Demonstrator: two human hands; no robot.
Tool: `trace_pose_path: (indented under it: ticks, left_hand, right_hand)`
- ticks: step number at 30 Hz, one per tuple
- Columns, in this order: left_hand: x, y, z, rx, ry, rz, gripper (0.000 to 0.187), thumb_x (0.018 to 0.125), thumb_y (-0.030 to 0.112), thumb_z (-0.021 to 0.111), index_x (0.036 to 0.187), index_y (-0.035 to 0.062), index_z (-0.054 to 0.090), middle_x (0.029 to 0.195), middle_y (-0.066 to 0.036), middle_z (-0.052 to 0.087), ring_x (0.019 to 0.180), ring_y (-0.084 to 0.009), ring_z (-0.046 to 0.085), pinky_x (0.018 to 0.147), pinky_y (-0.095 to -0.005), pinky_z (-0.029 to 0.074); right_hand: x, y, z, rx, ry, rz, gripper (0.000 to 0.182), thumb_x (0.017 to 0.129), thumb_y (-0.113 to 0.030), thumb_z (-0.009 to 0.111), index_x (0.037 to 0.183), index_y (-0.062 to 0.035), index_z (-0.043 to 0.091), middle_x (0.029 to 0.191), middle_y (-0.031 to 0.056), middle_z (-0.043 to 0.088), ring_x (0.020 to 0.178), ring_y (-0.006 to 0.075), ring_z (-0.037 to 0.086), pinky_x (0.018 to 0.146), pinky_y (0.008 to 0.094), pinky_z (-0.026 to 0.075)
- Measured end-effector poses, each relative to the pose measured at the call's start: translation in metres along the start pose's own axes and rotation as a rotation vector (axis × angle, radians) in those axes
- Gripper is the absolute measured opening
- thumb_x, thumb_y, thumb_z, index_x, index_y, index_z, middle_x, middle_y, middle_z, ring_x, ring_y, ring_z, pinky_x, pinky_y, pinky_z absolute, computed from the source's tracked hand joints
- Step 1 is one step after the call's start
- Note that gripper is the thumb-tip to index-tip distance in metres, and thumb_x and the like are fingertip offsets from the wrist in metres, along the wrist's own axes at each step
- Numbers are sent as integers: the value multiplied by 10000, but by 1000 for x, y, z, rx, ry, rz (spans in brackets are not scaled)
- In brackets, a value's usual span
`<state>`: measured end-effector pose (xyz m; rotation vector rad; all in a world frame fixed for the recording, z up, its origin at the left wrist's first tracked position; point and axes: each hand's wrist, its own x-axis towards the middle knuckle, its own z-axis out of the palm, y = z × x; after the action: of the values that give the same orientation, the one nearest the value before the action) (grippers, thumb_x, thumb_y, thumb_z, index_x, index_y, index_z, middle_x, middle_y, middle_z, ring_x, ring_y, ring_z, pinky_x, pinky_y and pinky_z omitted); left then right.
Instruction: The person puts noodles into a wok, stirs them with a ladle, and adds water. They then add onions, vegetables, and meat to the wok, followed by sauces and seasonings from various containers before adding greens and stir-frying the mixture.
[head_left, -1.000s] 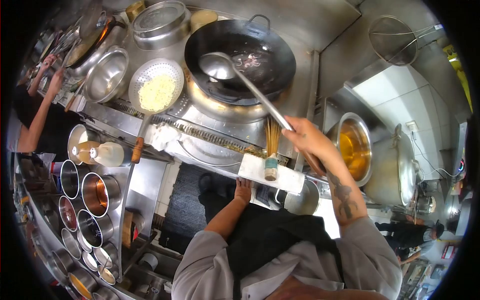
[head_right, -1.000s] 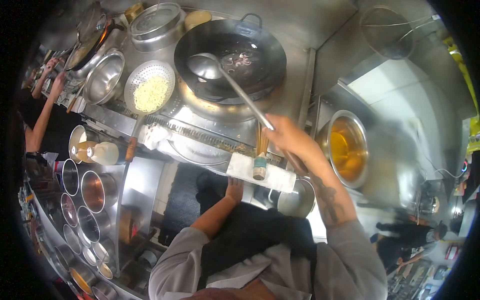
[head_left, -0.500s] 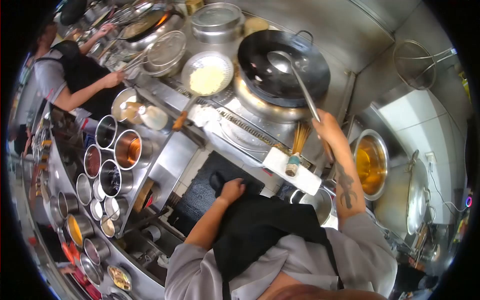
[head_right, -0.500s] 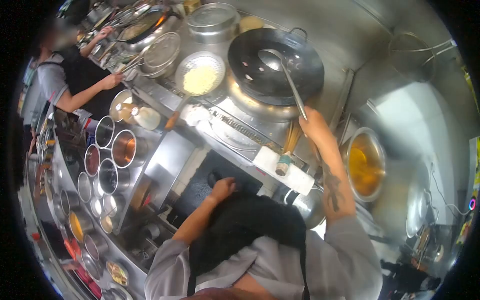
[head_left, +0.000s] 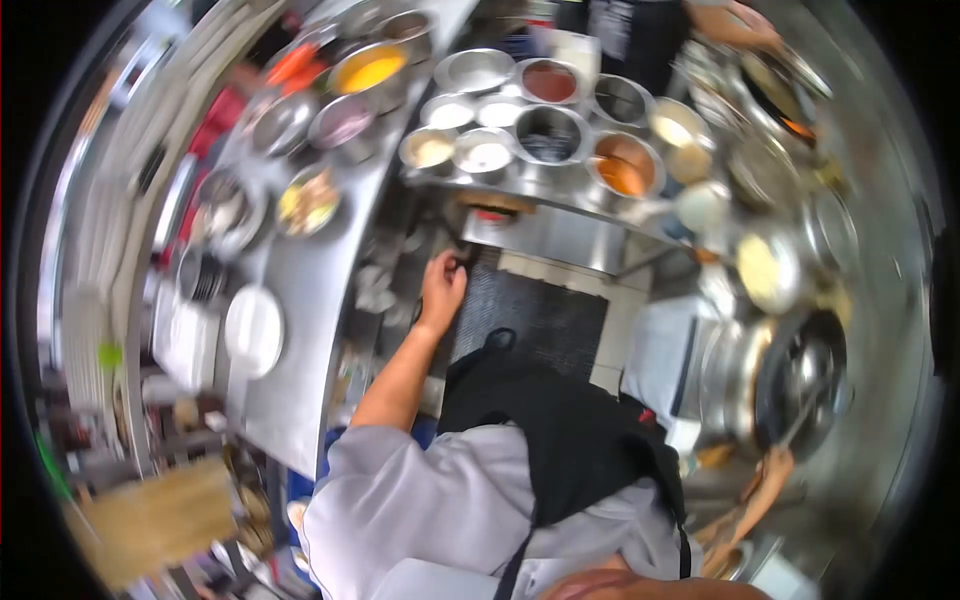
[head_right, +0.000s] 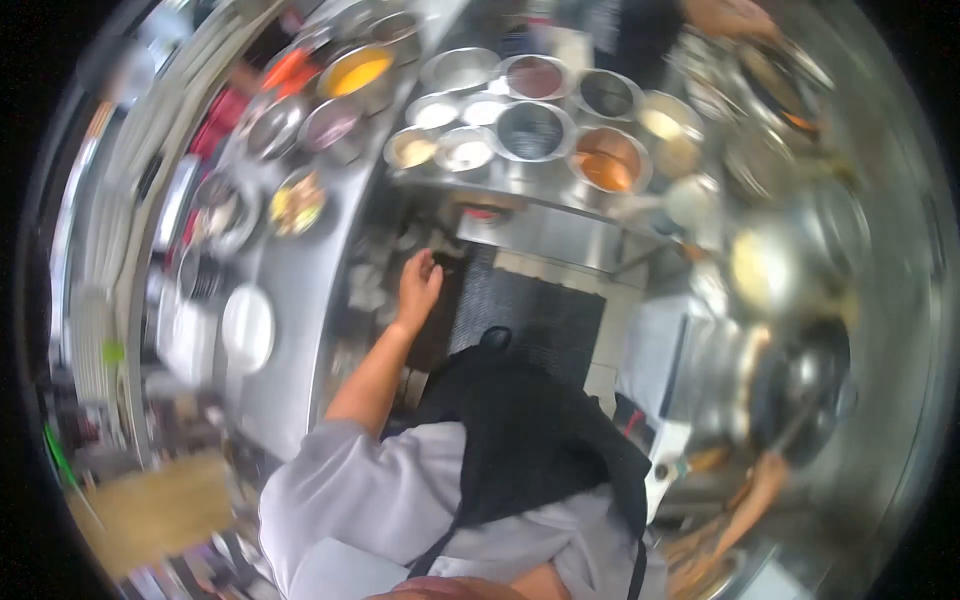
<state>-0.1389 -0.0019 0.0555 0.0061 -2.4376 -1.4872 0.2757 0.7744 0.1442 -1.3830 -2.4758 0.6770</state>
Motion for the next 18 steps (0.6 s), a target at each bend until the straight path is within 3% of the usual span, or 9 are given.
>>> trace_pose_path:
  ticks: [1,2,4,6,8,10,13,16,18]
  left_hand:
    - [8,-12,-26,-85,105,-116,364,848,111,638,1169,-26,537,950,-101,591,753,-176,594,682,-271,489]
    - [13,-19,-48,-175,199,-220,334,866,120,632,1156,-22,544,934,-68,595,723,-141,592,661,-246,484]
    - [35,-13,-99,-570,429,-558,264,897,146,611,1112,11,540,920,-60,600,747,-146,614,637,-264,497]
    - [63,-34,-145,-694,619,-678,266,905,187,611,1091,21,518,924,-76,589,757,-186,627,607,-269,503]
    - [87,-63,-175,-829,738,-634,281,906,220,614,1076,25,504,932,-93,576,742,-225,631,589,-297,515]
    - [105,-106,-199,-865,688,-593,326,896,238,629,1078,5,491,938,-102,567,747,-260,630,605,-337,529]
    - [132,-124,-215,-870,586,-569,316,885,220,632,1059,-20,522,967,-115,577,766,-258,630,639,-376,551]
    - [133,-162,-226,-646,371,-286,333,891,169,560,1133,-59,538,1094,-161,586,938,-275,620,811,-412,563]
    - [127,-161,-241,-555,226,-305,437,913,243,560,1222,-59,500,1161,-160,573,1010,-275,592,905,-427,524]
  right_hand:
    - [-3,-20,-5,-70,40,1,112,854,-85,533,851,7,597,568,64,513,427,151,463,373,319,374]
    - [14,3,-10,-180,27,39,259,834,-195,602,898,55,629,763,197,647,667,291,608,627,408,481]
    - [0,-44,-15,108,-24,243,267,831,-203,606,883,57,623,737,156,635,653,265,597,605,397,482]
    - [-1,-67,-14,-16,-27,282,257,829,-200,601,875,53,622,726,130,622,643,247,587,588,389,481]
    - [5,-65,-11,-54,-28,175,281,828,-222,587,856,55,628,738,140,630,640,244,587,588,400,474]
    - [3,-61,-9,-88,-23,81,304,828,-246,585,828,55,629,733,137,628,630,236,578,584,416,465]
    - [-5,-69,2,-176,-67,142,331,834,-289,579,793,34,635,739,137,625,645,240,564,613,431,455]
    - [-35,-82,12,7,-94,227,211,855,-222,579,722,-60,557,618,47,514,506,153,467,472,344,373]
    - [-62,-102,17,199,-74,290,215,868,-177,580,674,-123,505,537,-12,439,413,94,402,377,286,319]
